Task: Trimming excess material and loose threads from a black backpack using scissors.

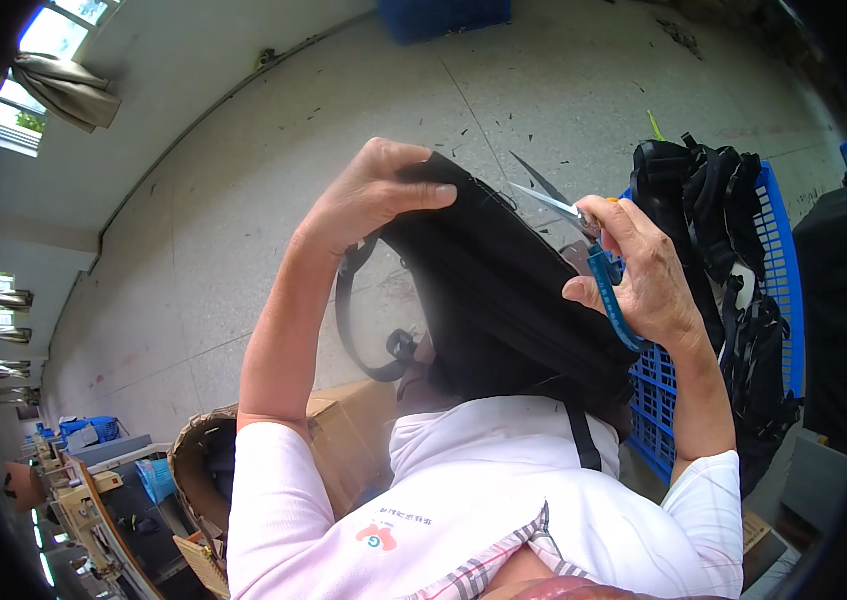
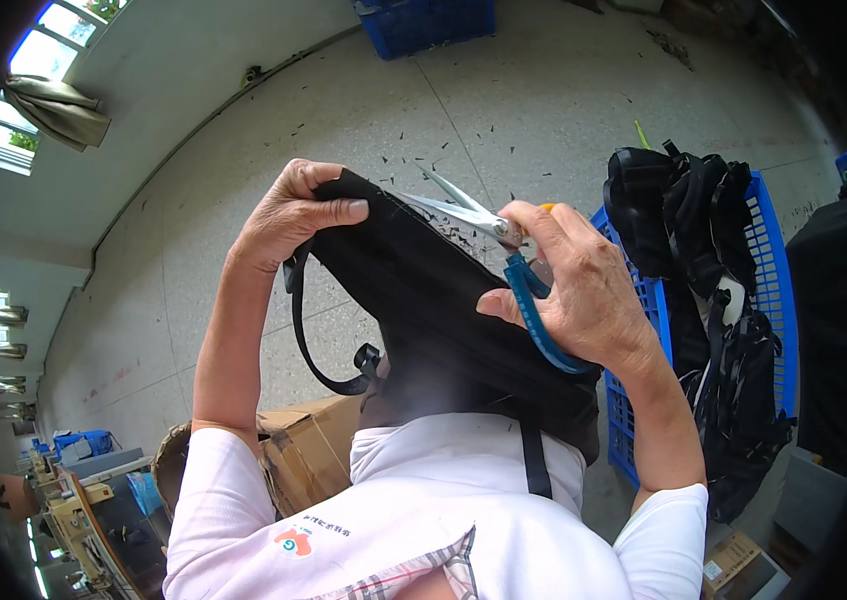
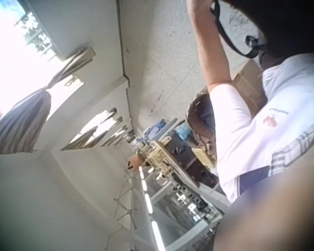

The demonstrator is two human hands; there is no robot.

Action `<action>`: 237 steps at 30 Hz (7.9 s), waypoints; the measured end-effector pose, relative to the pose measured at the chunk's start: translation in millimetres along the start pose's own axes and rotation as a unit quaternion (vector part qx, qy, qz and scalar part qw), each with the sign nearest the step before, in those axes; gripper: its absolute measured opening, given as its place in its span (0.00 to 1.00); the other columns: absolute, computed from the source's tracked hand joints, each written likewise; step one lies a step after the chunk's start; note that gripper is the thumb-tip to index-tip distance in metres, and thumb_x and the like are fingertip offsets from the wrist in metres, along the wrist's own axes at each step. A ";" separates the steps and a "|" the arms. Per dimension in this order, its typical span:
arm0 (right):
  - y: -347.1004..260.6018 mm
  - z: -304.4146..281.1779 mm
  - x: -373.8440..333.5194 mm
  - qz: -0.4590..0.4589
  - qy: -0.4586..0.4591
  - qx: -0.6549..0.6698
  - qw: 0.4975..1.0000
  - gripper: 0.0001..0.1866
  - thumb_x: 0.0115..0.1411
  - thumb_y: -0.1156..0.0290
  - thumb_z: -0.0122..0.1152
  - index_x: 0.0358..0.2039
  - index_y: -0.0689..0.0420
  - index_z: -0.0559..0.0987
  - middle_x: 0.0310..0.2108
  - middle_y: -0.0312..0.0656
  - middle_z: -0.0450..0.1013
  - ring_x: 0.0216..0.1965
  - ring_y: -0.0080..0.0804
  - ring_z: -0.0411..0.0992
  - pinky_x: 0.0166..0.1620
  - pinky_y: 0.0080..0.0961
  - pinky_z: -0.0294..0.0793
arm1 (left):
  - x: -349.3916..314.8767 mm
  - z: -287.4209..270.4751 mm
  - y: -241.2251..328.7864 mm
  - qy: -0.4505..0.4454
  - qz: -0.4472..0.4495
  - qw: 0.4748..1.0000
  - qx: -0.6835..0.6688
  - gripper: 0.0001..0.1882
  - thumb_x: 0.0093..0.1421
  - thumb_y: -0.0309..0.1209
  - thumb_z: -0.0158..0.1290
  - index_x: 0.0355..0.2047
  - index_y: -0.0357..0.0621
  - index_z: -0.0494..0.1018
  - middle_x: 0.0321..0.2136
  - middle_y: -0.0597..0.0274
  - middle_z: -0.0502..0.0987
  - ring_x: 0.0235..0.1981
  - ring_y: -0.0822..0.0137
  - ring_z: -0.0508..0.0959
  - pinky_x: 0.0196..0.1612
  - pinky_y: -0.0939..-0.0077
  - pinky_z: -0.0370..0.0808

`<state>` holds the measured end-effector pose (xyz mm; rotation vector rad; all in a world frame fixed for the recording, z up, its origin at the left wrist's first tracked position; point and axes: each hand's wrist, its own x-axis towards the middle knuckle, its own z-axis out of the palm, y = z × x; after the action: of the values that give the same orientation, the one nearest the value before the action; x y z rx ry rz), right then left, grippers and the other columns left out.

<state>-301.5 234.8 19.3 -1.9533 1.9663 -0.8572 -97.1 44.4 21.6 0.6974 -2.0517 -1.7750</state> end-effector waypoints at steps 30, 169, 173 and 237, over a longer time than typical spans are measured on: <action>0.4 4.9 13.1 -0.005 -0.048 -0.026 0.999 0.34 0.41 0.38 0.60 0.38 0.55 0.70 0.26 0.44 0.69 0.30 0.37 0.70 0.34 0.31 0.71 | 1.5 17.2 2.5 -0.042 0.010 0.999 0.019 0.12 0.47 0.32 0.61 0.24 0.35 0.75 0.16 0.71 0.70 0.19 0.80 0.66 0.20 0.82 0.62; 16.7 -92.6 7.4 0.033 -0.103 0.216 0.970 0.29 0.43 0.57 0.70 0.42 0.61 0.72 0.19 0.30 0.63 0.21 0.16 0.61 0.26 0.12 0.59 | 13.8 68.9 31.6 -0.152 0.117 0.958 0.215 0.15 0.47 0.32 0.60 0.34 0.38 0.73 0.17 0.61 0.72 0.18 0.72 0.69 0.23 0.77 0.67; 23.8 -78.2 9.2 0.062 -0.120 0.240 0.961 0.23 0.45 0.66 0.67 0.41 0.62 0.72 0.17 0.27 0.62 0.20 0.15 0.59 0.25 0.12 0.58 | -3.3 50.8 35.3 -0.068 0.086 0.966 0.234 0.22 0.45 0.36 0.62 0.40 0.39 0.71 0.23 0.64 0.74 0.23 0.74 0.70 0.29 0.78 0.68; 78.1 -106.5 -51.8 -0.116 -0.129 -0.209 0.962 0.26 0.45 0.46 0.60 0.30 0.58 0.71 0.16 0.38 0.65 0.18 0.32 0.67 0.23 0.22 0.67 | -17.7 37.0 -114.7 0.008 0.036 0.928 -0.371 0.30 0.36 0.29 0.63 0.43 0.38 0.69 0.40 0.61 0.74 0.42 0.66 0.73 0.49 0.74 0.66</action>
<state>-421.1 304.9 49.1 -2.4207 1.8989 -0.2138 -86.6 73.2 -96.3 0.3857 -1.1962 -2.2535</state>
